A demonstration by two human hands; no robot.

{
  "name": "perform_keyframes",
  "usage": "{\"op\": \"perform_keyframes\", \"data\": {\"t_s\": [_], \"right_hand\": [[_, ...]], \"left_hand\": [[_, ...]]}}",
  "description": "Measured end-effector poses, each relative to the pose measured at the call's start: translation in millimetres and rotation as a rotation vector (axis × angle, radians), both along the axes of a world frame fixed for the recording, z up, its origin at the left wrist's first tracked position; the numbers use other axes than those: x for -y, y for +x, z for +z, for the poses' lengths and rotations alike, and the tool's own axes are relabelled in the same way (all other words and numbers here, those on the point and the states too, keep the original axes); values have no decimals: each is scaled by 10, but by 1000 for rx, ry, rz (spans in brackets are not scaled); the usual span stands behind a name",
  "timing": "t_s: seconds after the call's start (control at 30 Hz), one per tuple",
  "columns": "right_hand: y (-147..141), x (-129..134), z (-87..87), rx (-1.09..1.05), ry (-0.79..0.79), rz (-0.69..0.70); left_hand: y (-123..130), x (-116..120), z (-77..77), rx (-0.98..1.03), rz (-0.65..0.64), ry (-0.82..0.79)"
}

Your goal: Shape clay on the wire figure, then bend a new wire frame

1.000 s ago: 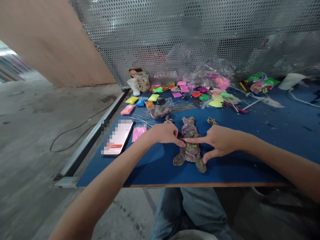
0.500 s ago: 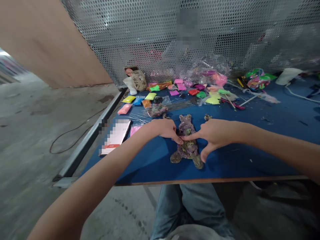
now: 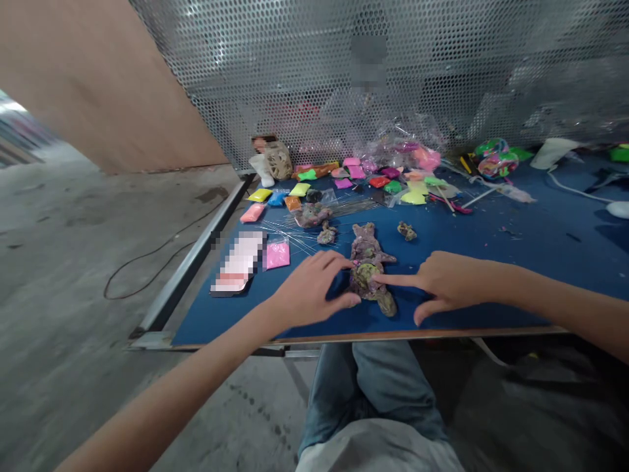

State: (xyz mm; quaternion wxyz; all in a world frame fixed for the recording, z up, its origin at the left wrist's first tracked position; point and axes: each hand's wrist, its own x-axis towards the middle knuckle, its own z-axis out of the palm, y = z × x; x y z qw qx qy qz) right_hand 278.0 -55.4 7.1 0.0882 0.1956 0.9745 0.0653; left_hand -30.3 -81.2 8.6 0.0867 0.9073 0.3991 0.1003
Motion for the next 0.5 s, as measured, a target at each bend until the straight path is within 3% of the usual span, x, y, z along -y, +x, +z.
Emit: {"op": "perform_keyframes", "data": {"t_s": [0.17, 0.33, 0.5], "right_hand": [[28, 88, 15, -12, -155, -71], [-32, -55, 83, -7, -448, -138], [-32, -154, 131, -3, -545, -158]], "left_hand": [[102, 407, -191, -97, -170, 102], [215, 458, -413, -229, -95, 223], [271, 470, -415, -319, -116, 268]]}}
